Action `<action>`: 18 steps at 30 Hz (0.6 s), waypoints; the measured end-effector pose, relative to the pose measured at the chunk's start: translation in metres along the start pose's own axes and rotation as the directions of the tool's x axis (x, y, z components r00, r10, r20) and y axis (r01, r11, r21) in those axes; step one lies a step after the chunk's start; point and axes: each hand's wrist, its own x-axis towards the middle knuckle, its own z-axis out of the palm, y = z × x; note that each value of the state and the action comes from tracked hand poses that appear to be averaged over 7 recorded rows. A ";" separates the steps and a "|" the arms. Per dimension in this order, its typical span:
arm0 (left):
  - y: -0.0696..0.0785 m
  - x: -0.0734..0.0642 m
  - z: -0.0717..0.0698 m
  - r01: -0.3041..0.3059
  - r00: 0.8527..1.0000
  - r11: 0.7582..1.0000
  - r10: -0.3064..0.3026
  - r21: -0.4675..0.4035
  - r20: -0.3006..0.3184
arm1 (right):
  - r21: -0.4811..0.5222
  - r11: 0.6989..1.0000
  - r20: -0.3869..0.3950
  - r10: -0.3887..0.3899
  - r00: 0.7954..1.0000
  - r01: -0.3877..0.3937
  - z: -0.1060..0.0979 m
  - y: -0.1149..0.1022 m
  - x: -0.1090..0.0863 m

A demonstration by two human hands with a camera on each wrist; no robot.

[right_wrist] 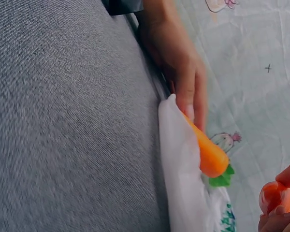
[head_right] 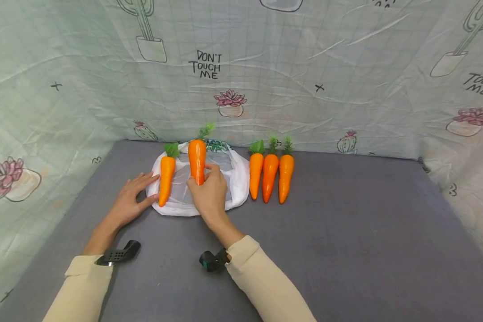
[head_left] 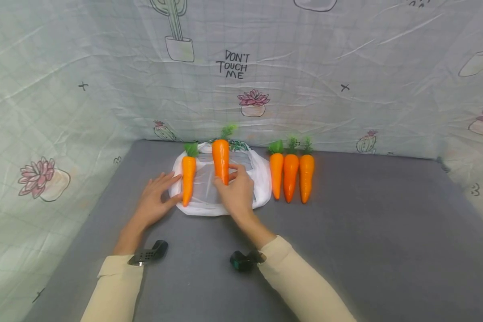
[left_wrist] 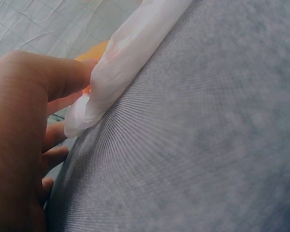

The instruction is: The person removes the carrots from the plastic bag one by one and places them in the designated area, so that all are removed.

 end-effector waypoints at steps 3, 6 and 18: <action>0.001 0.000 0.000 0.003 1.000 1.000 -0.003 0.001 0.002 | -0.001 1.000 -0.008 0.001 1.000 -0.001 -0.007 0.000 0.001; 0.002 0.000 0.000 0.000 1.000 1.000 0.000 0.003 0.000 | 0.010 1.000 -0.014 0.009 1.000 -0.009 -0.015 0.000 0.002; 0.003 -0.001 0.000 0.006 1.000 1.000 -0.006 0.000 -0.002 | 0.023 1.000 -0.070 0.017 0.997 -0.015 -0.037 0.010 0.002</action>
